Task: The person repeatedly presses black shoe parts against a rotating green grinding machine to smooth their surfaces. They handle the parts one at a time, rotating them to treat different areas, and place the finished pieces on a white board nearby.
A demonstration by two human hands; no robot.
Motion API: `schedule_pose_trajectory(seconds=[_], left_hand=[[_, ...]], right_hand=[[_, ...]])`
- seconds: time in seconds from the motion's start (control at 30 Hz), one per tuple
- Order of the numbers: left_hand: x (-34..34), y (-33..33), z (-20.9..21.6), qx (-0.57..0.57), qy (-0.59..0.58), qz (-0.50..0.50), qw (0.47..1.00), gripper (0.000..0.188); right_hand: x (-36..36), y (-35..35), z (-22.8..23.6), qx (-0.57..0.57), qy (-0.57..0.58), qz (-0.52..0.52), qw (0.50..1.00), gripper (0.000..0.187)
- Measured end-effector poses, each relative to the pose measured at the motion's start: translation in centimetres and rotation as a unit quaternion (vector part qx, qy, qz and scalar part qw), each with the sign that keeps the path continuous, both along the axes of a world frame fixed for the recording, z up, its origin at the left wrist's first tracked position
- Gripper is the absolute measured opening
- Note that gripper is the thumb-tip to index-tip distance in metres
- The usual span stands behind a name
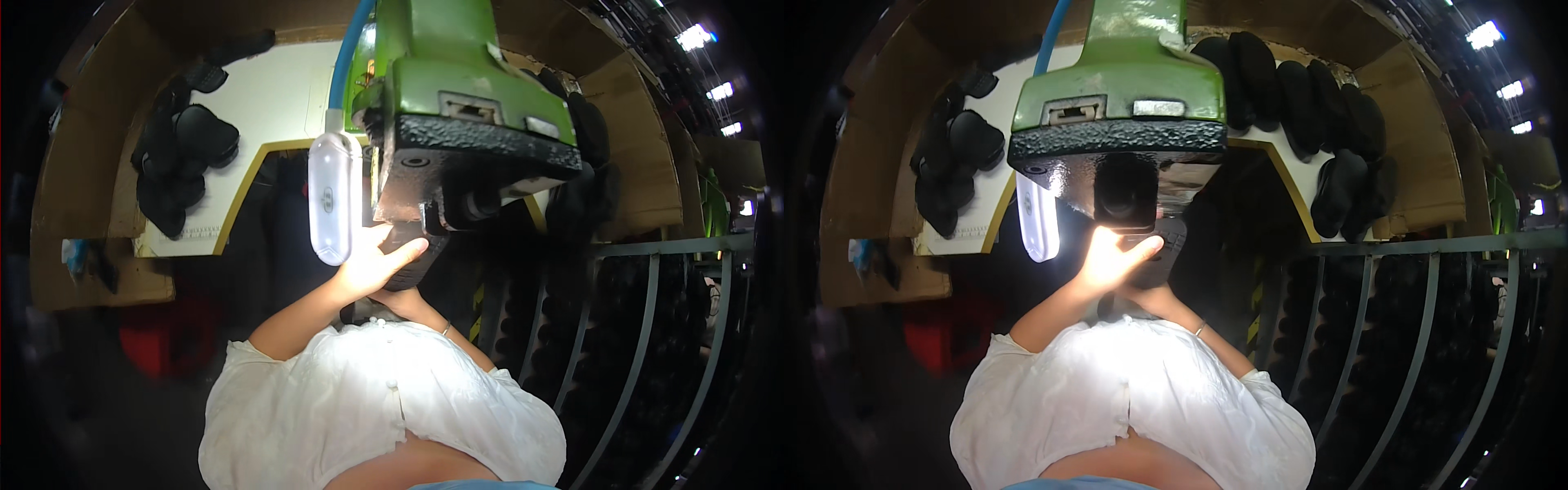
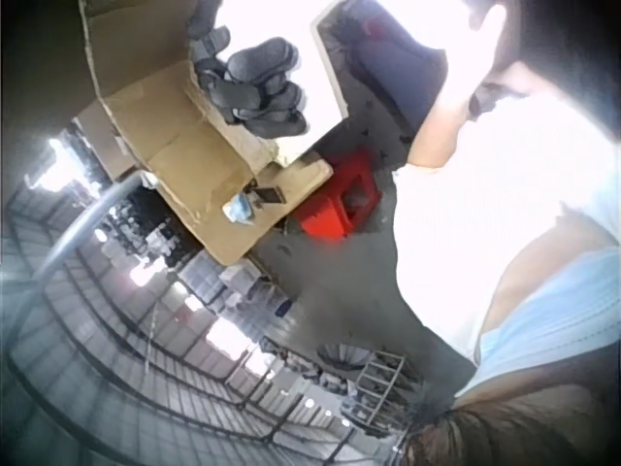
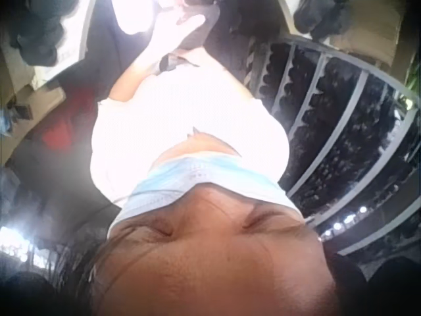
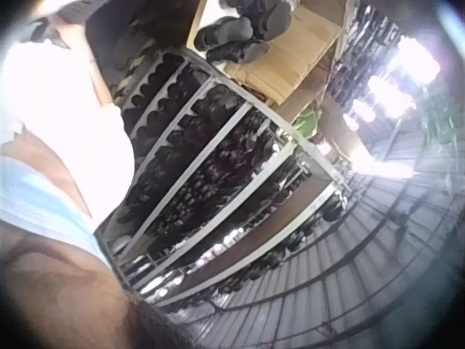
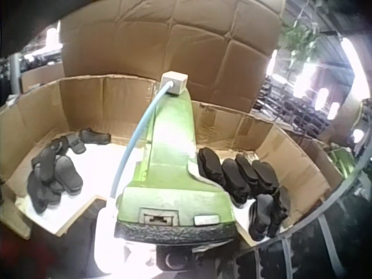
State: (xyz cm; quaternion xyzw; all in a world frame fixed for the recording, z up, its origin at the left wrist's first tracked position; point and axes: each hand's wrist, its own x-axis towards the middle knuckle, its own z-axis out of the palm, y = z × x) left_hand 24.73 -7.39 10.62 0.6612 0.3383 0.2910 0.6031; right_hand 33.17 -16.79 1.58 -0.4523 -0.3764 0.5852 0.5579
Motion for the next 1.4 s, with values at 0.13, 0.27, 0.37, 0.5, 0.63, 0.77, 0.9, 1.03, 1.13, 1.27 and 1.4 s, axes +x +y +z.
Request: schedule_pose_trajectory(seconds=[0.13, 0.27, 0.37, 0.5, 0.63, 0.77, 0.9, 1.03, 1.13, 1.27, 1.4], left_hand=[[-1.3, -0.9, 1.3, -0.126, -0.083, -0.006, 0.988, 0.025], [-1.7, -1.1, 0.3, -0.074, -0.141, 0.032, 0.987, 0.023], [-1.9, -1.0, -0.9, -0.009, -0.071, 0.038, 0.997, 0.025], [-2.4, -0.6, 0.9, 0.037, -0.034, 0.070, 0.996, 0.029], [-3.6, 0.1, 0.9, 0.011, -0.116, 0.085, 0.989, 0.030], [-6.8, 0.8, -0.2, -0.063, -0.172, 0.126, 0.975, 0.027], [-10.1, 2.3, -2.1, -0.093, -0.098, 0.105, 0.985, 0.020], [-10.5, 2.2, -3.6, -0.054, -0.038, 0.029, 0.997, 0.025], [-8.6, 1.1, -4.1, 0.015, 0.019, -0.022, 0.999, 0.036], [-4.2, 0.8, -0.6, 0.035, -0.034, 0.014, 0.999, 0.034], [-2.3, 0.8, -1.3, -0.002, -0.102, 0.034, 0.994, 0.024]], right_hand=[[1.2, -0.8, 0.7, 0.007, -0.095, 0.004, 0.995, 0.043], [5.9, -1.1, 4.1, -0.048, -0.126, 0.056, 0.989, 0.039], [10.4, -1.6, 5.4, -0.037, -0.143, 0.045, 0.988, 0.039], [12.8, -1.3, 6.4, 0.066, 0.007, -0.117, 0.991, 0.030], [11.1, 0.6, 8.0, 0.126, 0.049, -0.140, 0.981, 0.024], [12.1, -0.3, 1.4, 0.101, 0.070, -0.086, 0.989, 0.045], [9.3, 1.9, 2.3, 0.045, 0.096, 0.003, 0.994, 0.043], [6.4, 5.2, 8.5, 0.107, -0.306, 0.027, 0.946, 0.039], [5.7, 6.4, 9.7, 0.124, -0.290, 0.038, 0.948, 0.033], [4.6, 6.4, 9.9, 0.077, -0.136, -0.010, 0.988, 0.026], [4.9, 4.3, 5.5, 0.069, -0.087, -0.070, 0.991, 0.038]])
